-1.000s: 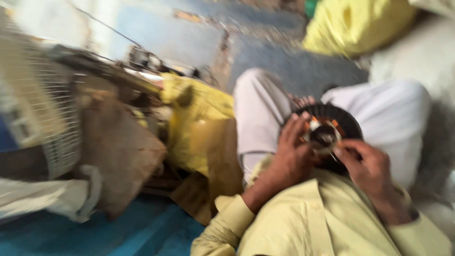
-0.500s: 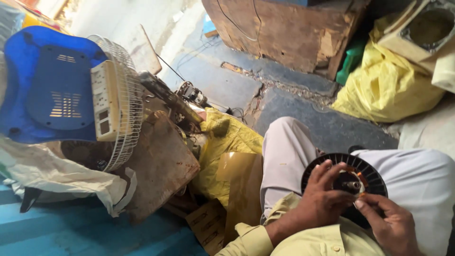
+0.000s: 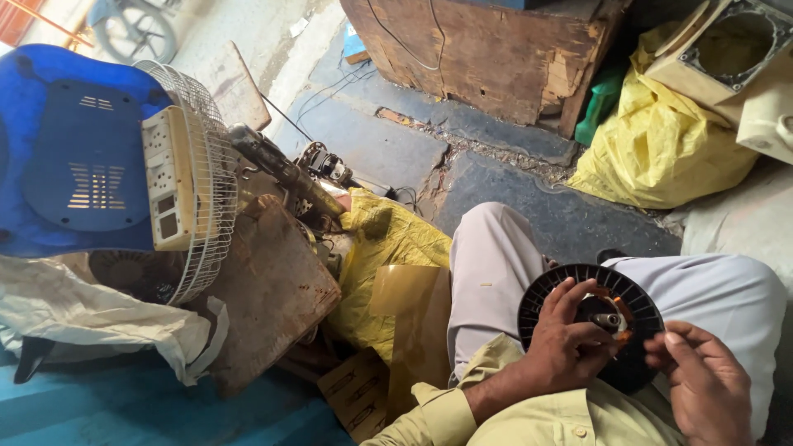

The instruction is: The person sits on the floor and works on a circular electric motor stator. They use pliers to cut wires and then use their hands to insert and adjust thin wires into the slots of the stator. The person repeatedly picks up wires and places them into the stator.

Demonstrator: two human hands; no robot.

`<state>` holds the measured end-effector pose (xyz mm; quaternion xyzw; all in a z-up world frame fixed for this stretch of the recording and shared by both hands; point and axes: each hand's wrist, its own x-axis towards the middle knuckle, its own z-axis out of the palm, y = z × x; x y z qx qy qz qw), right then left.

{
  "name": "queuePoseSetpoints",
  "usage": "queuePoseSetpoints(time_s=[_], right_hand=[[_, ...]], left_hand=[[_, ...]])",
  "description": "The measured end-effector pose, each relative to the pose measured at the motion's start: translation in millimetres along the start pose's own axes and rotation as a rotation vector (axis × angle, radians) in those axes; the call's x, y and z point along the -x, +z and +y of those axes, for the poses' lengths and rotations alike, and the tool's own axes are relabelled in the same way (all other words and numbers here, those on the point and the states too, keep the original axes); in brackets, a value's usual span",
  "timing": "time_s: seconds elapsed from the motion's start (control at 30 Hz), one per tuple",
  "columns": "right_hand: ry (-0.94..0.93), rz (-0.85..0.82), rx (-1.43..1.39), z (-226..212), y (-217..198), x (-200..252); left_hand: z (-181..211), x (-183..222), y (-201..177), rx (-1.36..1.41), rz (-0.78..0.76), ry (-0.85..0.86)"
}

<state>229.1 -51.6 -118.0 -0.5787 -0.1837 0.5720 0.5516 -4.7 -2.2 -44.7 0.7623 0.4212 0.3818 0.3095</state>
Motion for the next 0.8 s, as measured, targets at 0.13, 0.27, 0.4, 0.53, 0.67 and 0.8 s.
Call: queuePoseSetpoints(time_s=[0.13, 0.27, 0.4, 0.53, 0.67, 0.8], right_hand=[[0.013, -0.133, -0.019, -26.3, 13.4, 9.6], [-0.056, -0.108, 0.07, -39.4, 32.5, 24.4], [-0.138, -0.043, 0.066, -39.5, 41.9, 28.7], [-0.057, -0.025, 0.068, -32.4, 34.8, 22.6], [-0.035, -0.015, 0.145, -19.0, 30.4, 19.3], [-0.046, 0.018, 0.339, -13.9, 35.0, 18.0]], left_hand=[[4.1, -3.1, -4.9, -0.007, -0.021, 0.001], [7.6, -2.7, -7.1, -0.024, -0.02, 0.006], [7.0, -0.8, -6.6, -0.019, -0.01, -0.007], [1.8, 1.0, -3.3, -0.013, -0.008, 0.008], [-1.0, 4.3, -0.1, -0.021, -0.024, -0.007], [-2.6, 5.5, 3.0, -0.032, -0.04, -0.039]])
